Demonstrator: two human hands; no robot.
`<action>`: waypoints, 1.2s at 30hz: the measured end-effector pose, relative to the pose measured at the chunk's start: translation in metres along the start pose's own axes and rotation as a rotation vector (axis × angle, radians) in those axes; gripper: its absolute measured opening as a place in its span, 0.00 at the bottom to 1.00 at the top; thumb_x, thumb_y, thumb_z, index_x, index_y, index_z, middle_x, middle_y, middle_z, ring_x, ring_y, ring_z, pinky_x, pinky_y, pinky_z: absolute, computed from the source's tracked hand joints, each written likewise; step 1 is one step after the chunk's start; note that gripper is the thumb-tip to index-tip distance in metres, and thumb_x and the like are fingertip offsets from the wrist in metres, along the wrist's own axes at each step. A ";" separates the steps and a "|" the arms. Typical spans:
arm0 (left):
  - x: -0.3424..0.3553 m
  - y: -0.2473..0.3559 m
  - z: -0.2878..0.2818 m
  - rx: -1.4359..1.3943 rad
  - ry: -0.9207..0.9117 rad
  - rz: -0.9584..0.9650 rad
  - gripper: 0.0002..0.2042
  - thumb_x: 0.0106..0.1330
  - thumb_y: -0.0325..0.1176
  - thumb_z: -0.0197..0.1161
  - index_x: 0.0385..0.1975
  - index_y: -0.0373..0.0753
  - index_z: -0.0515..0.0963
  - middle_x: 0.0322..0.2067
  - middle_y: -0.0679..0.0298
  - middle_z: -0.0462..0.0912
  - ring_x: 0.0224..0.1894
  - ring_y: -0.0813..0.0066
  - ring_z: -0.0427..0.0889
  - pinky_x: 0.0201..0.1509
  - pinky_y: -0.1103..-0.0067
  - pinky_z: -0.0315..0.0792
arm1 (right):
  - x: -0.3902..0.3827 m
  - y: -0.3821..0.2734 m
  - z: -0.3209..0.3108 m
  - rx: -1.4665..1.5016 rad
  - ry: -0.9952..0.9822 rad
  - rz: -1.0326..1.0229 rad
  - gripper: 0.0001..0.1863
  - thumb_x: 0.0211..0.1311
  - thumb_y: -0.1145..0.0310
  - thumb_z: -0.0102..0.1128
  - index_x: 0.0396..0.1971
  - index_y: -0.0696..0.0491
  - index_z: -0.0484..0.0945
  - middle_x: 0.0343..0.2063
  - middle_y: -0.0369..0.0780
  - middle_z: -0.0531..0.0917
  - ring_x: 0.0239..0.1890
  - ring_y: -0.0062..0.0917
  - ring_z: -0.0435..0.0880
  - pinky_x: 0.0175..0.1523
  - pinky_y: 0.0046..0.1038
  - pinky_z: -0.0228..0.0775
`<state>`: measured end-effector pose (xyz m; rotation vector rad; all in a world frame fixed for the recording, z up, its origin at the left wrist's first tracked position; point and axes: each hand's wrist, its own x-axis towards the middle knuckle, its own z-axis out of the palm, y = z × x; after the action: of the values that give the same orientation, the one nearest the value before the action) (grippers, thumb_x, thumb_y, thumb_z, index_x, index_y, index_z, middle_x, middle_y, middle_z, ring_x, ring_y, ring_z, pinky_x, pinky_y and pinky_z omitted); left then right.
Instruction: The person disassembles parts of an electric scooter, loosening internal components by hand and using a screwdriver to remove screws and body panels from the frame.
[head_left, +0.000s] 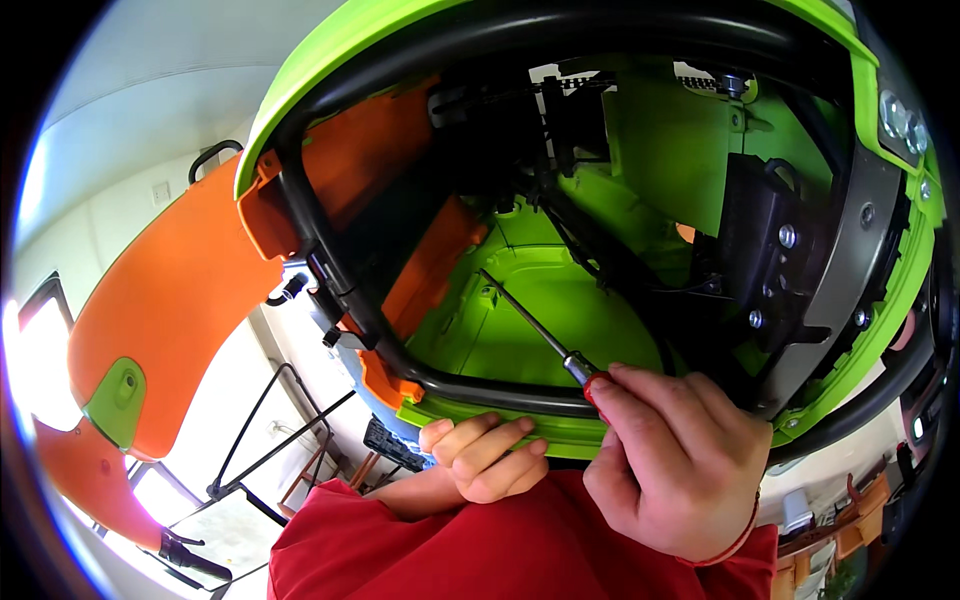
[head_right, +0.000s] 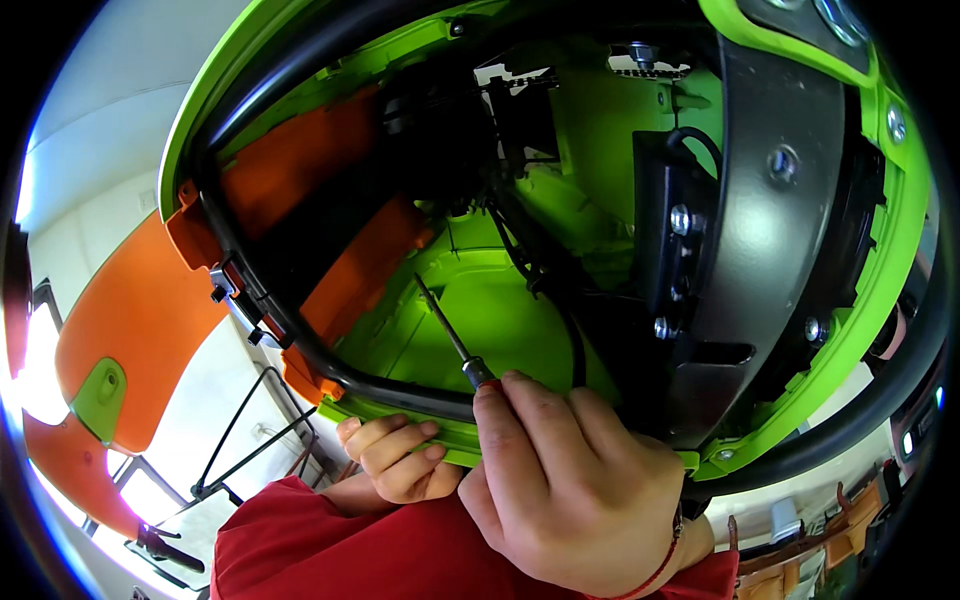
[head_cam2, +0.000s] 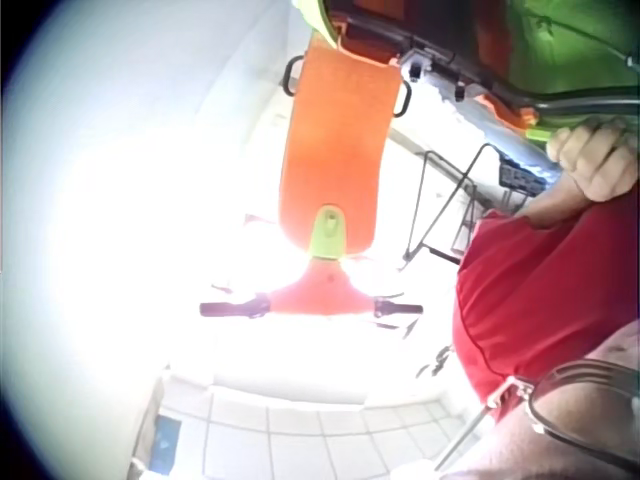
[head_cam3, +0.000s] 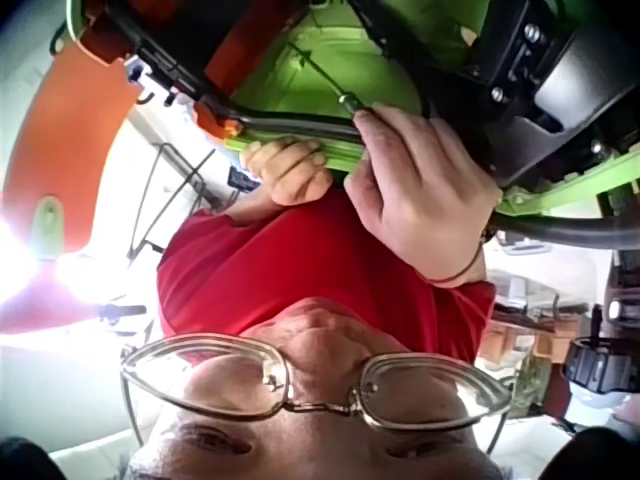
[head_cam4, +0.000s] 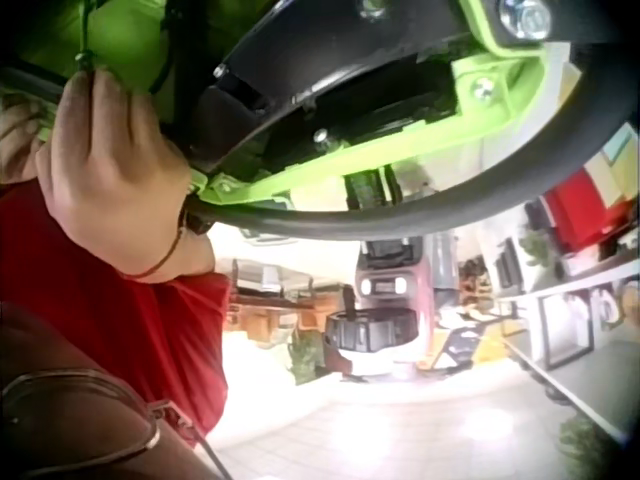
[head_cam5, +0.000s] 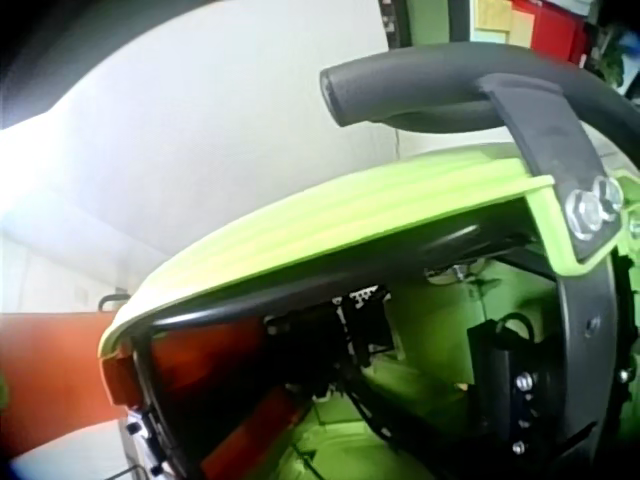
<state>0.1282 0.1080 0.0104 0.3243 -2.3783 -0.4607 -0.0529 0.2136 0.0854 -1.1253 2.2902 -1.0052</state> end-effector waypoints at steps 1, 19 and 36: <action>-0.001 -0.001 0.001 -0.005 0.004 0.008 0.05 0.49 0.41 0.61 0.26 0.55 0.80 0.27 0.74 0.83 0.30 0.77 0.73 0.56 0.75 0.59 | 0.000 0.000 -0.001 0.009 0.004 -0.001 0.19 0.37 0.79 0.61 0.36 0.59 0.81 0.33 0.41 0.83 0.22 0.32 0.79 0.24 0.28 0.72; 0.000 -0.006 -0.009 -0.021 -0.060 0.061 0.11 0.51 0.38 0.61 0.35 0.54 0.82 0.34 0.73 0.84 0.36 0.77 0.75 0.59 0.75 0.59 | 0.003 -0.010 0.005 -0.060 0.015 0.012 0.12 0.46 0.77 0.64 0.35 0.57 0.80 0.31 0.38 0.82 0.27 0.31 0.81 0.28 0.28 0.74; 0.036 -0.104 -0.067 -0.586 0.158 -0.707 0.27 0.67 0.44 0.57 0.61 0.35 0.63 0.57 0.53 0.69 0.59 0.64 0.69 0.63 0.65 0.64 | 0.019 -0.006 0.017 0.079 -0.148 0.181 0.13 0.48 0.78 0.67 0.36 0.59 0.80 0.31 0.44 0.81 0.30 0.39 0.82 0.35 0.34 0.74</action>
<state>0.1577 -0.0144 0.0357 0.8814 -1.8090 -1.3567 -0.0504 0.1890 0.0773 -0.9105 2.1703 -0.9037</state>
